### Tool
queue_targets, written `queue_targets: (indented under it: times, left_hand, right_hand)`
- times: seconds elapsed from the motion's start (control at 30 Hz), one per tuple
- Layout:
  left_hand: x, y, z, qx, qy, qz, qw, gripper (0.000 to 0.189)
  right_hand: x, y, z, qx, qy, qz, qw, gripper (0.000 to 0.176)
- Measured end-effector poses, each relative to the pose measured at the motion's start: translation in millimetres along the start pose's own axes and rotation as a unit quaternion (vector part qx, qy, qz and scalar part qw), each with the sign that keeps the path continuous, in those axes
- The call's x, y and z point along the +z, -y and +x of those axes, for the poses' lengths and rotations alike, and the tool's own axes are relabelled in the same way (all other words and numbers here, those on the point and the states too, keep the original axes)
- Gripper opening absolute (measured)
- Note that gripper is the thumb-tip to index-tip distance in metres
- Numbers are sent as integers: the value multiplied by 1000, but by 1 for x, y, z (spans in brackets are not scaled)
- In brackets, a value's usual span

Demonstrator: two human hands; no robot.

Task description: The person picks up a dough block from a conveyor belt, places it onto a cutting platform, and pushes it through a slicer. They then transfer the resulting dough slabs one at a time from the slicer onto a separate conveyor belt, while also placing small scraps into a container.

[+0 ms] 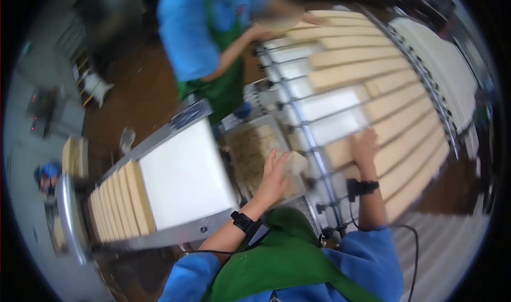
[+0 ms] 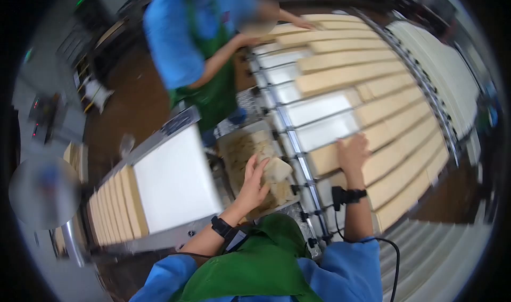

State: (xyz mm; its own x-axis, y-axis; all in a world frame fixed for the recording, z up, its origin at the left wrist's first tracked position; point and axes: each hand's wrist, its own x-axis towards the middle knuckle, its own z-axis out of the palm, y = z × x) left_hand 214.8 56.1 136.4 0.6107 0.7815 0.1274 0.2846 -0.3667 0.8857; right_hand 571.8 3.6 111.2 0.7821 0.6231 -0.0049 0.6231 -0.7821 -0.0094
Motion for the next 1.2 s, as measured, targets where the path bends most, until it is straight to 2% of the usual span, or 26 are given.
queue_targets:
  times: [0.03, 0.1, 0.17, 0.3, 0.37, 0.4, 0.53, 0.63, 0.67, 0.77, 0.83, 0.93, 1.1, 1.2]
  left_hand:
    - [-14, 10, -14, -12, -28, 27, 999, 65]
    - [-47, 41, -43, -47, -95, -6, 994, 62]
    - [-89, 61, -75, -104, -156, -23, 982, 60]
    - [-156, 149, -169, -181, -381, 60, 905, 58]
    - [-199, 174, -223, -243, -455, 203, 832, 64]
    - [-218, 188, -252, -306, -470, 259, 786, 71]
    - [-274, 216, -342, -544, -481, 366, 582, 94]
    - [-311, 244, -390, -566, -450, 289, 627, 101]
    - [-319, 245, -396, -530, -435, 280, 672, 102]
    - [-328, 251, -398, -532, -372, 280, 708, 102]
    - [-333, 243, -394, -526, -368, 286, 712, 101]
    - [-331, 243, -392, -505, -384, 299, 713, 99]
    - [-337, 242, -390, -515, -355, 287, 726, 96]
    - [-339, 240, -391, -511, -323, 307, 735, 100]
  right_hand:
    - [0, 7, -3, 0, -26, -16, 1000, 85]
    - [3, 30, -17, -24, -76, 22, 997, 79]
    - [13, 60, -33, -102, -97, 47, 989, 74]
    - [21, 151, -74, -313, -85, 152, 934, 62]
    - [32, 202, -101, -417, -85, 214, 879, 54]
    - [32, 236, -124, -448, -113, 245, 852, 49]
    - [49, 350, -201, -517, -17, 270, 812, 50]
    - [54, 431, -269, -554, 55, 253, 791, 51]
    - [61, 457, -290, -556, 80, 243, 791, 52]
    - [95, 531, -342, -584, 104, 205, 779, 56]
    - [94, 581, -378, -587, 134, 150, 784, 66]
    - [104, 654, -424, -589, 119, 89, 795, 78]
    - [86, 748, -481, -594, 133, 121, 784, 75]
    - [76, 776, -499, -584, 156, 98, 790, 75]
